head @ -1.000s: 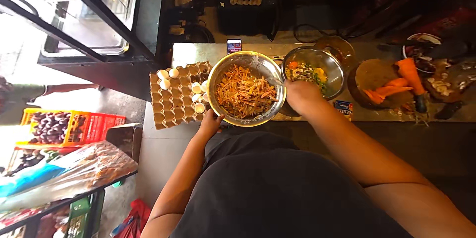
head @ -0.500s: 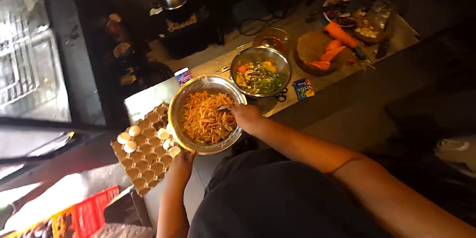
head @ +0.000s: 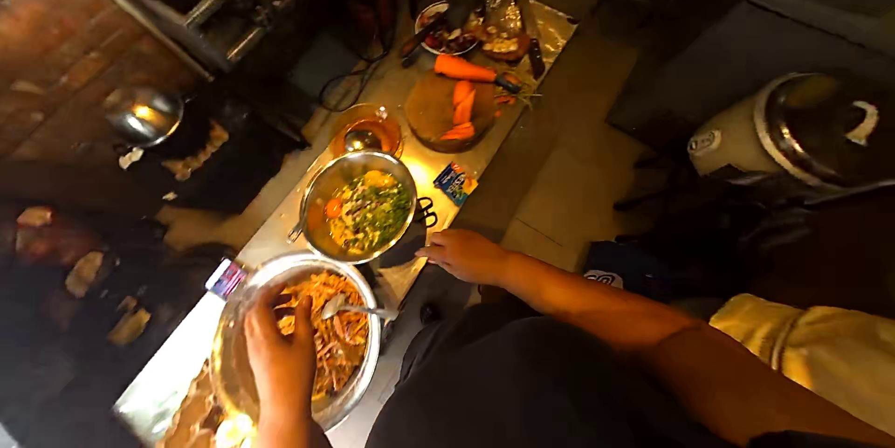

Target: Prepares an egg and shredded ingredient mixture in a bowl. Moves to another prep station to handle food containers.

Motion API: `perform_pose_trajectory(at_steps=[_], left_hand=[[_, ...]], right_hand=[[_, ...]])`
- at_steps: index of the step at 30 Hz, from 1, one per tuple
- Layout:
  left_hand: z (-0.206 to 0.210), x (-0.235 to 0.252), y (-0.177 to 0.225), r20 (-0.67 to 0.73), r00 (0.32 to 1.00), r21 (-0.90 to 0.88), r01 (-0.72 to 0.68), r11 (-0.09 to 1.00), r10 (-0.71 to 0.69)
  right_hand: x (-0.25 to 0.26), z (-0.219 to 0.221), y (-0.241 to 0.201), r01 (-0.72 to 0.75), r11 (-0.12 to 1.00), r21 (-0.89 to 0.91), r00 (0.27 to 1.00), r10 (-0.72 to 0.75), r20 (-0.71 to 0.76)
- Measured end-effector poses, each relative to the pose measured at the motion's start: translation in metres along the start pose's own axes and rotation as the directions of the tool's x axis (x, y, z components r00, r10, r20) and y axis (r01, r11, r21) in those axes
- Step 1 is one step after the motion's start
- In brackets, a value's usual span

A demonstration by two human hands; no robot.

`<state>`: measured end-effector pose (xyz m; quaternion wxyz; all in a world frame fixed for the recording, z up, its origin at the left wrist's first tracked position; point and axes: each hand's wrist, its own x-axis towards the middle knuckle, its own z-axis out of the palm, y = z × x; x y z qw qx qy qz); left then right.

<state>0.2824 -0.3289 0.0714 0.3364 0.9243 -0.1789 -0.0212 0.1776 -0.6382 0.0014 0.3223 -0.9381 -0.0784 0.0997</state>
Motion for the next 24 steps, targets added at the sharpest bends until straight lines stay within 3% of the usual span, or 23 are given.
perform_pose_trajectory(at_steps=[5,10,14,18,20,24], left_hand=[[0.110,0.062,0.108,0.128,0.955,-0.093,-0.258,0.962,0.268],[0.218,0.114,0.248,0.343,0.833,-0.102,-0.427,0.898,0.435],[0.292,0.154,0.359,0.497,0.696,-0.080,-0.558,0.826,0.518],[0.357,0.183,0.438,0.608,0.600,-0.062,-0.617,0.785,0.519],[0.393,0.200,0.465,0.631,0.560,-0.103,-0.625,0.774,0.537],[0.470,0.255,0.523,0.737,0.511,-0.081,-0.582,0.809,0.441]], right_hand=[[-0.078,-0.062,0.129,-0.297,0.955,0.023,0.955,0.297,-0.024],[-0.171,-0.165,0.245,-0.558,0.825,0.086,0.821,0.564,-0.085],[-0.227,-0.247,0.314,-0.621,0.768,0.156,0.707,0.635,-0.310],[-0.256,-0.290,0.377,-0.633,0.755,0.168,0.642,0.634,-0.432],[-0.258,-0.304,0.405,-0.631,0.745,0.217,0.641,0.658,-0.394],[-0.264,-0.330,0.476,-0.636,0.717,0.285,0.716,0.686,-0.128]])
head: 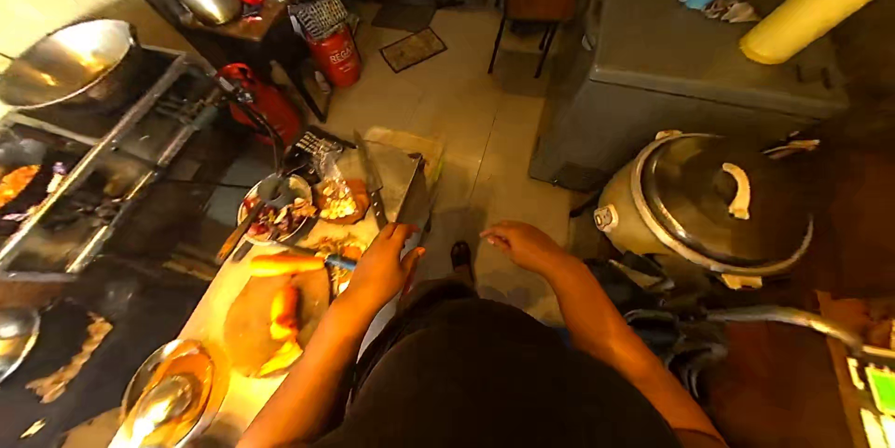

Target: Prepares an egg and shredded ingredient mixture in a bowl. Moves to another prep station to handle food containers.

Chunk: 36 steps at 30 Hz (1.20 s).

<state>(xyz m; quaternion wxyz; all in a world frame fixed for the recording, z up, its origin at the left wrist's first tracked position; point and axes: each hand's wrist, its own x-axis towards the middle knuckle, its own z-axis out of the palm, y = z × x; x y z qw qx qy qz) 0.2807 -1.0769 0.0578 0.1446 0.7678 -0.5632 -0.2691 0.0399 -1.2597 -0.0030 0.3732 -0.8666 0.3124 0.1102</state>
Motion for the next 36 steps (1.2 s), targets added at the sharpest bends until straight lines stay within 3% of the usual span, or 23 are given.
perform_pose_trajectory(at_steps=[6,8,12,17,21,24,28,31,36], left_hand=[[-0.020,0.219,0.015,0.102,0.995,-0.075,0.010,0.997,-0.003],[-0.024,0.287,0.022,0.169,0.985,-0.100,0.041,0.994,-0.024],[-0.023,0.410,0.021,0.226,0.972,-0.146,0.096,0.985,-0.061],[0.002,0.521,-0.011,0.285,0.940,-0.054,0.211,0.976,-0.187],[0.010,0.573,-0.044,0.313,0.862,-0.091,0.446,0.890,-0.400],[0.024,0.594,-0.072,0.334,0.754,-0.157,0.637,0.755,-0.566],[0.029,0.598,-0.085,0.398,0.506,-0.197,0.862,0.467,-0.765],[0.030,0.592,-0.084,0.428,0.375,-0.247,0.924,0.293,-0.822],[0.029,0.568,-0.070,0.406,0.305,-0.399,0.907,0.133,-0.862]], right_hand=[[0.085,-0.085,0.121,-0.276,0.959,-0.067,0.958,0.280,0.067],[0.105,-0.114,0.156,-0.337,0.937,-0.090,0.923,0.348,0.163],[0.165,-0.188,0.200,-0.351,0.926,-0.139,0.904,0.374,0.205],[0.276,-0.256,0.217,-0.277,0.936,-0.218,0.913,0.327,0.245],[0.396,-0.276,0.238,-0.055,0.970,-0.237,0.910,0.146,0.388],[0.486,-0.293,0.253,0.101,0.933,-0.345,0.813,0.122,0.569],[0.603,-0.315,0.278,0.303,0.832,-0.464,0.618,0.199,0.761],[0.679,-0.325,0.272,0.442,0.697,-0.565,0.552,0.285,0.783],[0.751,-0.320,0.216,0.513,0.617,-0.596,0.585,0.257,0.769]])
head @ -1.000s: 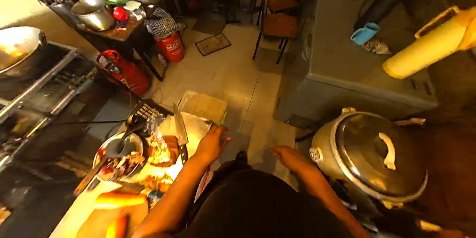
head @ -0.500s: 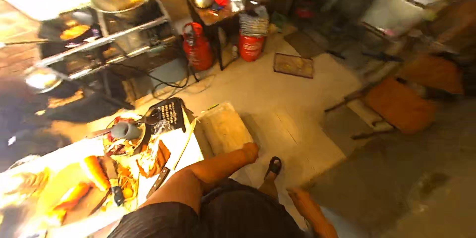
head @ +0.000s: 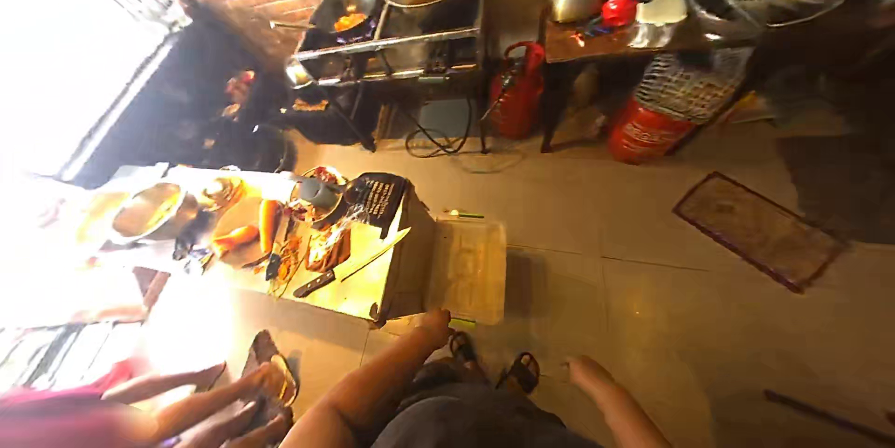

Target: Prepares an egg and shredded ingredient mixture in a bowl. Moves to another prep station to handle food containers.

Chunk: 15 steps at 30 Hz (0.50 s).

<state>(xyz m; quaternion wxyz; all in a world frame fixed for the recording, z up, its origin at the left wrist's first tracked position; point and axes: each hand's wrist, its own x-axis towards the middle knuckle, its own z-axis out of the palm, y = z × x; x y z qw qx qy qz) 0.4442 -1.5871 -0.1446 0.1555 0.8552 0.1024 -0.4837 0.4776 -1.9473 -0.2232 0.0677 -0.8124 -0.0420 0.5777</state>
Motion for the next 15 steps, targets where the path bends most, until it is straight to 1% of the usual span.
perform_pose_trajectory(at_steps=[2,3,6,7,10,14,15], left_hand=[[-0.002,-0.004,-0.008,0.002,1.000,-0.079,0.021,0.997,-0.021],[0.000,-0.002,-0.014,-0.003,1.000,-0.106,0.026,0.994,-0.027],[0.005,0.016,-0.031,-0.021,1.000,-0.170,0.020,0.985,-0.024],[0.008,0.021,-0.037,-0.019,1.000,-0.190,0.020,0.982,-0.024],[0.017,0.030,-0.047,-0.002,0.999,-0.253,0.043,0.967,-0.045],[0.031,0.040,-0.052,0.003,0.993,-0.426,0.108,0.898,-0.118],[0.034,0.042,-0.052,0.006,0.991,-0.461,0.121,0.879,-0.134]], right_hand=[[0.028,-0.023,-0.010,0.038,0.999,-0.014,0.999,-0.037,0.027],[0.043,-0.029,-0.015,0.045,0.999,0.017,0.998,-0.046,0.034],[0.067,-0.056,-0.044,0.029,0.978,0.207,0.999,-0.032,0.011],[0.075,-0.063,-0.057,0.038,0.975,0.220,0.999,-0.040,0.003],[0.109,-0.076,-0.087,0.059,0.978,0.200,0.997,-0.068,0.035],[0.177,-0.081,-0.114,0.056,0.935,0.351,0.989,-0.101,0.111],[0.188,-0.088,-0.123,0.048,0.930,0.364,0.986,-0.102,0.130]])
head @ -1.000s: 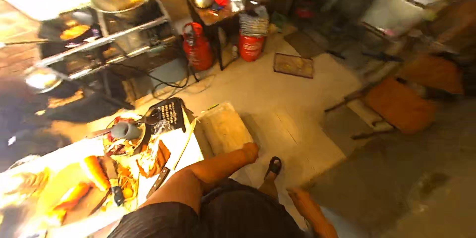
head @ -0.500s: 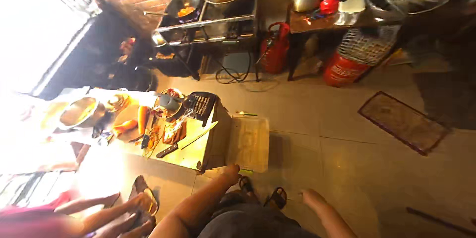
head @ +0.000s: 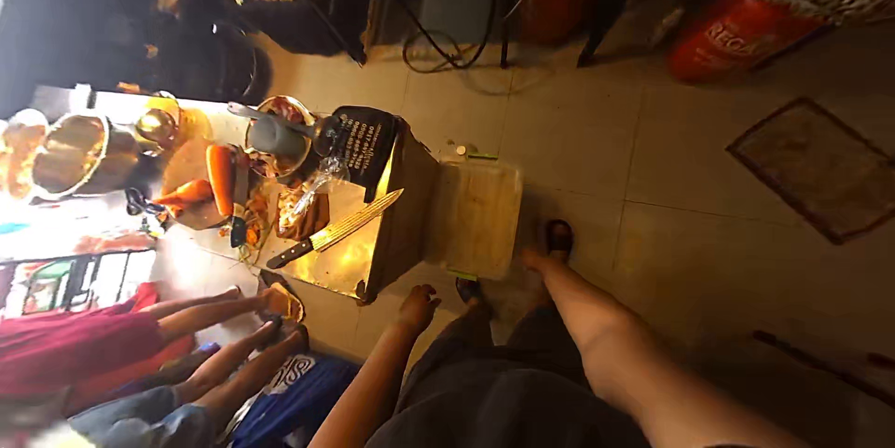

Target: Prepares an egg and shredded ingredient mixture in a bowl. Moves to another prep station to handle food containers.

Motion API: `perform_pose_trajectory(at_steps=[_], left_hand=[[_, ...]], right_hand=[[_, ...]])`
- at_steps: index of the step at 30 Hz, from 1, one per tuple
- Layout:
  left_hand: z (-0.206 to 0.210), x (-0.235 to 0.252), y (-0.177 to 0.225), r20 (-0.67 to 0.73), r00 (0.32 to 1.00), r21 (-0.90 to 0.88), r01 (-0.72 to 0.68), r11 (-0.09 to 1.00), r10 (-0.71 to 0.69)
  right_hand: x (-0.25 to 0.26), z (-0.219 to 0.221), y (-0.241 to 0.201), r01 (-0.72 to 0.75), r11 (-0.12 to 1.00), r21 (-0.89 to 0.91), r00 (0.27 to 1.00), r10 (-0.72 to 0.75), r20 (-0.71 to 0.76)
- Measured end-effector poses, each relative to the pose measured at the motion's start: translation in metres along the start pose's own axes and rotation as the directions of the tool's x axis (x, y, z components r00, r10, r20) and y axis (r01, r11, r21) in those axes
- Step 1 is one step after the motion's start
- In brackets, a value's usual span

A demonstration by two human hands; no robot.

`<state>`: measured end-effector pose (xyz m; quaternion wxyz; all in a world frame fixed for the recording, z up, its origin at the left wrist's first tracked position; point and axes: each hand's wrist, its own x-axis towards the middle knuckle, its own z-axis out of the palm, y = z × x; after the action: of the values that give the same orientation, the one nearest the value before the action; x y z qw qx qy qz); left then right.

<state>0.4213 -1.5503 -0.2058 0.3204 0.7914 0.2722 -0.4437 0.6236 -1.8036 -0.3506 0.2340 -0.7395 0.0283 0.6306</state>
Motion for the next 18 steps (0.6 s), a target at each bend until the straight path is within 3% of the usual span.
perform_pose_trajectory(at_steps=[3,6,10,14,18], left_hand=[[0.011,0.010,0.004,0.005,0.995,-0.041,0.098,0.994,-0.098],[0.020,0.030,0.023,0.022,0.982,-0.070,0.189,0.980,-0.187],[0.037,0.067,0.066,0.083,0.977,-0.114,0.206,0.972,-0.197],[0.042,0.107,0.114,0.038,0.986,-0.123,0.165,0.979,-0.162],[0.028,0.117,0.156,-0.066,0.985,-0.029,0.157,0.987,-0.159]], right_hand=[[0.053,-0.013,-0.017,-0.009,1.000,0.006,0.999,0.010,-0.039],[0.086,-0.021,-0.033,-0.067,0.983,0.169,0.991,0.086,-0.103],[0.100,-0.026,-0.029,-0.116,0.900,0.420,0.982,0.167,-0.087],[0.070,-0.044,-0.032,-0.119,0.851,0.511,0.993,0.113,0.042],[-0.001,-0.044,-0.076,0.012,0.860,0.510,0.987,-0.092,0.132]])
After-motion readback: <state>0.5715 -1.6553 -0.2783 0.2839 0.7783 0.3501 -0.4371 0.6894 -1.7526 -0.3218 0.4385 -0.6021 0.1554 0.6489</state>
